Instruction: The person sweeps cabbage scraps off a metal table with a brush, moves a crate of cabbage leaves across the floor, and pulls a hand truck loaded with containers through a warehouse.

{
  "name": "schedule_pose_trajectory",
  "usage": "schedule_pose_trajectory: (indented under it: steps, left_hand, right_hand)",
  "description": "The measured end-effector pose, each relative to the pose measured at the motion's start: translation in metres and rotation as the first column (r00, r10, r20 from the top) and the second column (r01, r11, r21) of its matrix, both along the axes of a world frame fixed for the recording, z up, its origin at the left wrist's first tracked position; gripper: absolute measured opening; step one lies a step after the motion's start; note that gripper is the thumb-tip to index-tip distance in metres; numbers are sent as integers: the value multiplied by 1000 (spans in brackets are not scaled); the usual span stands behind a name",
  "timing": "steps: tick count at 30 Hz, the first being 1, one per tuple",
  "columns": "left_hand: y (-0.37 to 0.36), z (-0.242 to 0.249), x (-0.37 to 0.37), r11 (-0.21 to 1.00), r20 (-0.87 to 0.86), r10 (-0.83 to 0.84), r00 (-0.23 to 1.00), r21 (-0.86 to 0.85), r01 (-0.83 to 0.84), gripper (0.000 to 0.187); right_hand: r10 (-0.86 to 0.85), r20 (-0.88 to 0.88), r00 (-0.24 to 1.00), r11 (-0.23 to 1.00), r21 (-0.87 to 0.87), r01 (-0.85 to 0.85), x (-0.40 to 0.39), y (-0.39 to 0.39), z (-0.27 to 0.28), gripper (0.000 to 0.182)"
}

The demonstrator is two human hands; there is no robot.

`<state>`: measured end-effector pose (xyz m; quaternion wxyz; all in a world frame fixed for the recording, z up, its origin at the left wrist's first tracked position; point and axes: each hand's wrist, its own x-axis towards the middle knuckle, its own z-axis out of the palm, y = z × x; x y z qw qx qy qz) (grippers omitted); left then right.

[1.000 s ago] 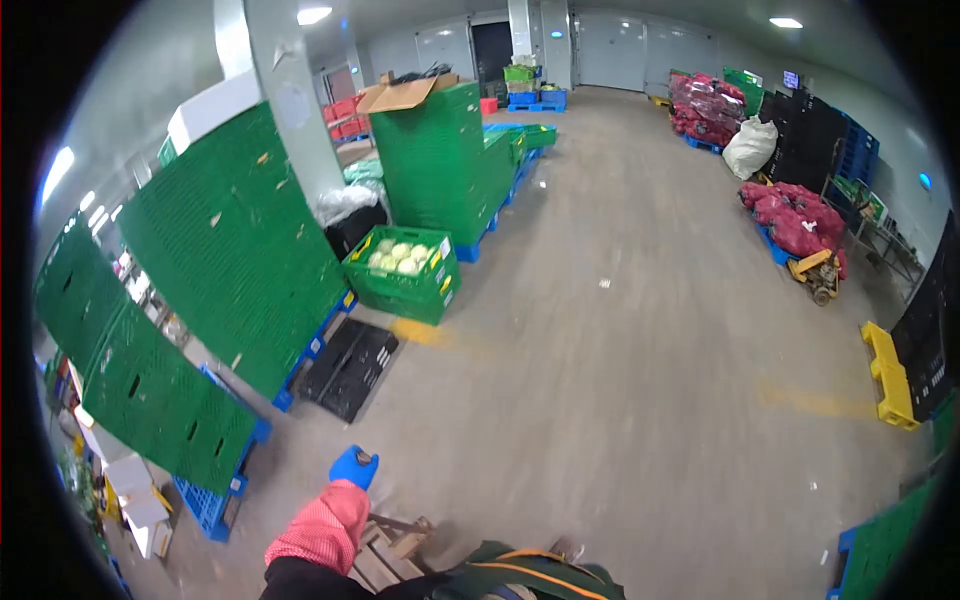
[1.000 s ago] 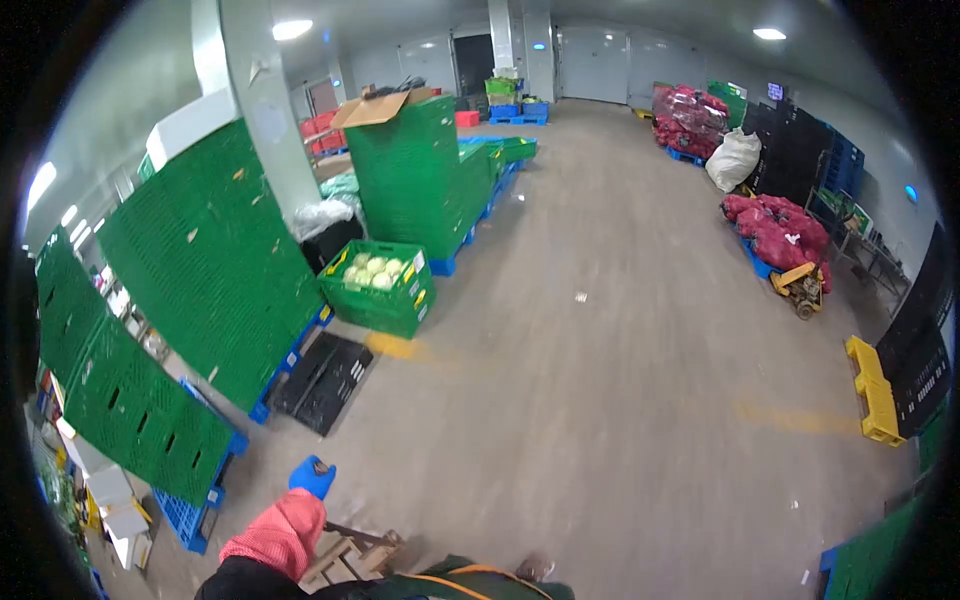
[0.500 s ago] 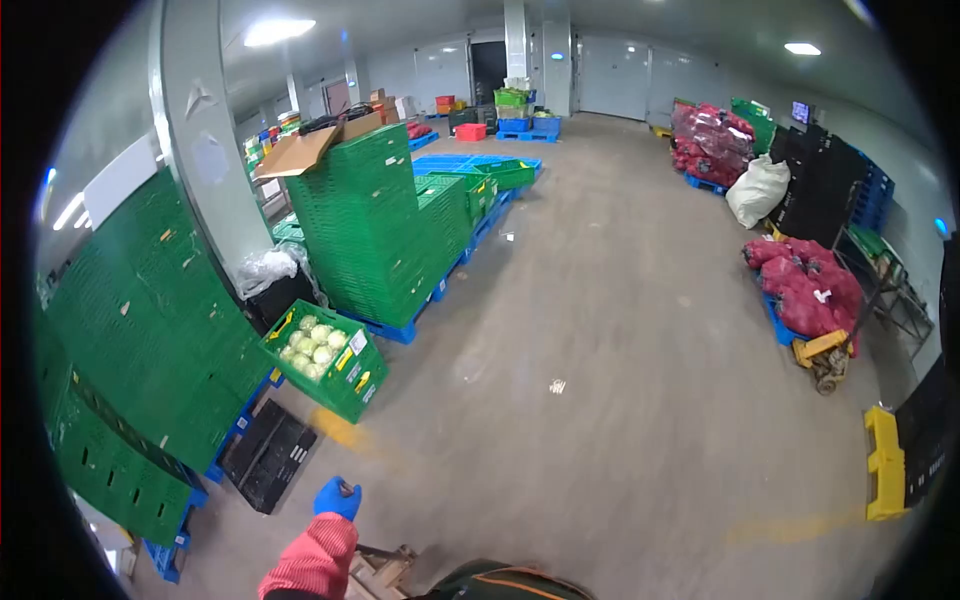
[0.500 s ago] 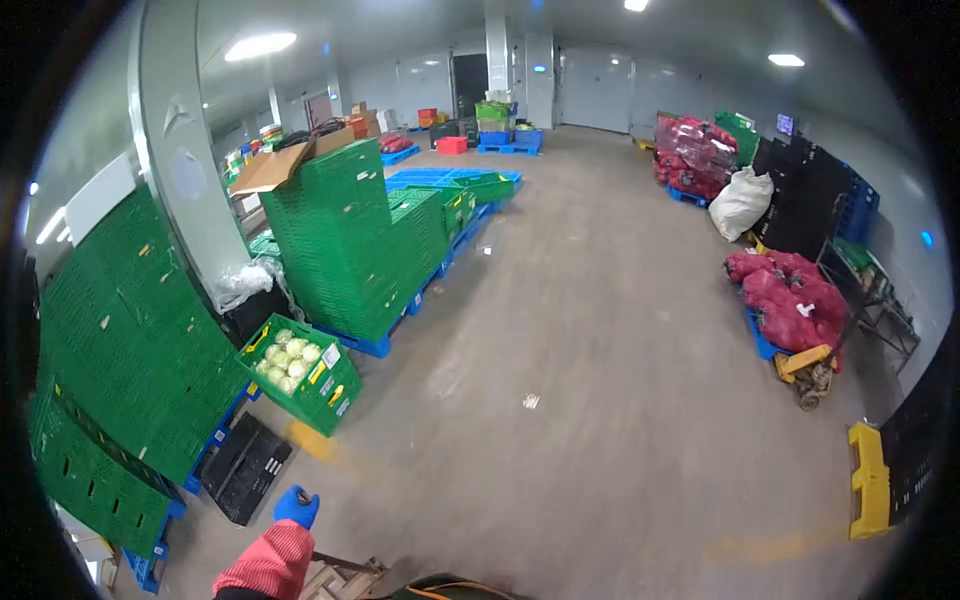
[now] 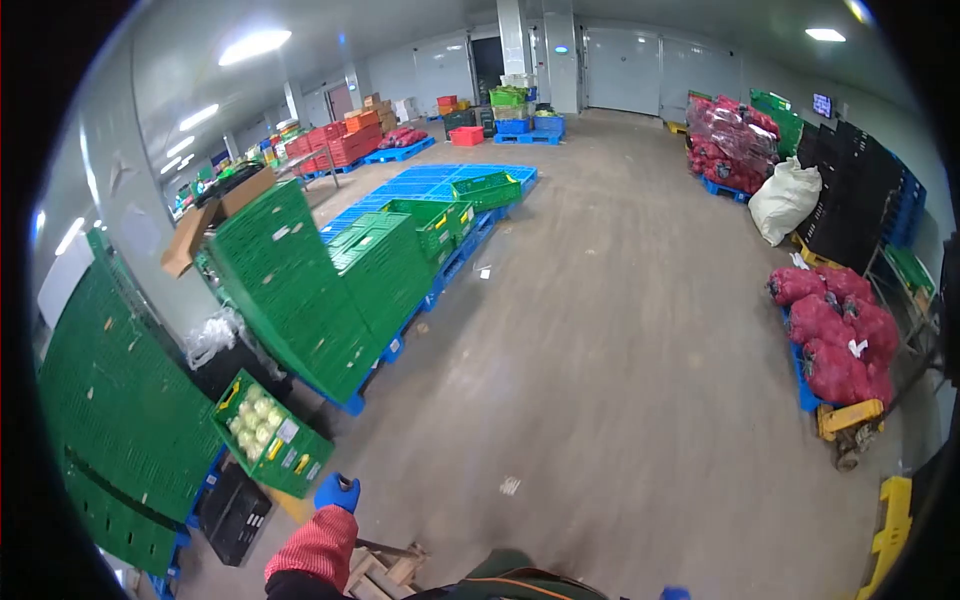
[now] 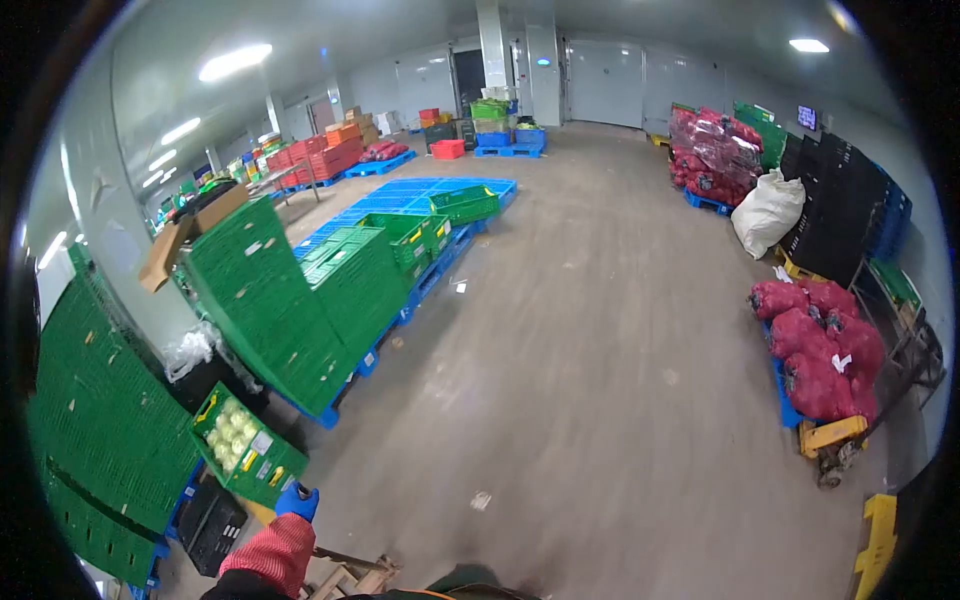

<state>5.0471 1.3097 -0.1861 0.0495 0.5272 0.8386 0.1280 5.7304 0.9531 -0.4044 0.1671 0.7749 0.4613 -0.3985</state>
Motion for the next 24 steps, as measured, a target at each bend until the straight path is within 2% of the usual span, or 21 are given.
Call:
schedule_pose_trajectory:
  steps: [1, 2, 3, 4, 5, 8, 9, 10, 11, 12, 13, 14, 15, 16, 18, 21, 24]
  left_hand:
    - [29, -1, 23, 1000, 14, 17, 1000, -5, -17, 33]
    - [63, 3, 53, 999, 33, 36, 999, -6, -35, 33]
    - [96, 2, 81, 998, 51, 57, 997, -6, -56, 32]
    - [127, -3, 104, 998, 48, 58, 997, -12, -58, 32]
    - [163, -8, 127, 998, 39, 59, 997, -10, -59, 32]
    - [263, 1, 206, 999, 25, 47, 999, 5, -47, 33]
    - [309, -1, 234, 998, 52, 56, 997, 9, -56, 33]
    - [350, -2, 259, 998, 83, 68, 994, 11, -69, 34]
    - [386, -3, 281, 999, 112, 40, 993, 12, -42, 34]
    - [421, -7, 306, 999, 116, 38, 993, 18, -40, 34]
    - [458, -9, 331, 999, 117, 32, 993, 31, -36, 34]
    - [497, -9, 353, 998, 109, 22, 994, 51, -28, 34]
    - [531, -14, 368, 998, 108, 26, 994, 48, -32, 34]
    - [569, -11, 390, 998, 121, 15, 993, 54, -22, 34]
    - [646, -13, 435, 997, 158, 0, 987, 71, -11, 33]
    - [757, -31, 492, 989, 104, -14, 994, 147, -1, 32]
    - [863, -8, 588, 988, 146, 39, 989, 142, -60, 31]
  right_hand:
    - [130, 70, 989, 983, 121, -138, 47, 57, -17, 52]
    - [151, 111, 982, 944, 280, -176, 92, 123, -24, 53]
    - [228, 177, 958, 876, 393, -281, 98, 203, 50, 34]
    - [-290, -224, 931, 864, 357, 355, 104, 279, 98, 34]
    - [-688, -524, 502, 541, 90, 836, 121, 341, 117, 35]
    - [-454, -626, 634, 535, 378, 756, 195, 464, 96, 31]
    - [-327, -383, 864, 760, 437, 481, 226, 487, 77, 34]
    - [-108, -118, 987, 891, 429, 148, 268, 506, 39, 40]
    - [191, 122, 974, 909, 353, -223, 295, 503, -9, 45]
    - [227, 8, 974, 953, 205, -224, 328, 490, -66, 53]
    - [492, -8, 870, 835, 287, -470, 355, 465, -111, 49]
    - [208, -132, 969, 978, 13, -208, 343, 475, -68, 48]
    - [-74, -131, 989, 988, -141, 56, 335, 504, -32, 47]
    - [-168, -133, 977, 974, -176, 144, 340, 538, -11, 46]
    - [-236, -137, 962, 960, -190, 208, 366, 607, 0, 44]
    - [-243, -133, 961, 956, -201, 214, 432, 715, -5, 42]
    - [-180, -120, 976, 969, -192, 155, 525, 830, -11, 39]
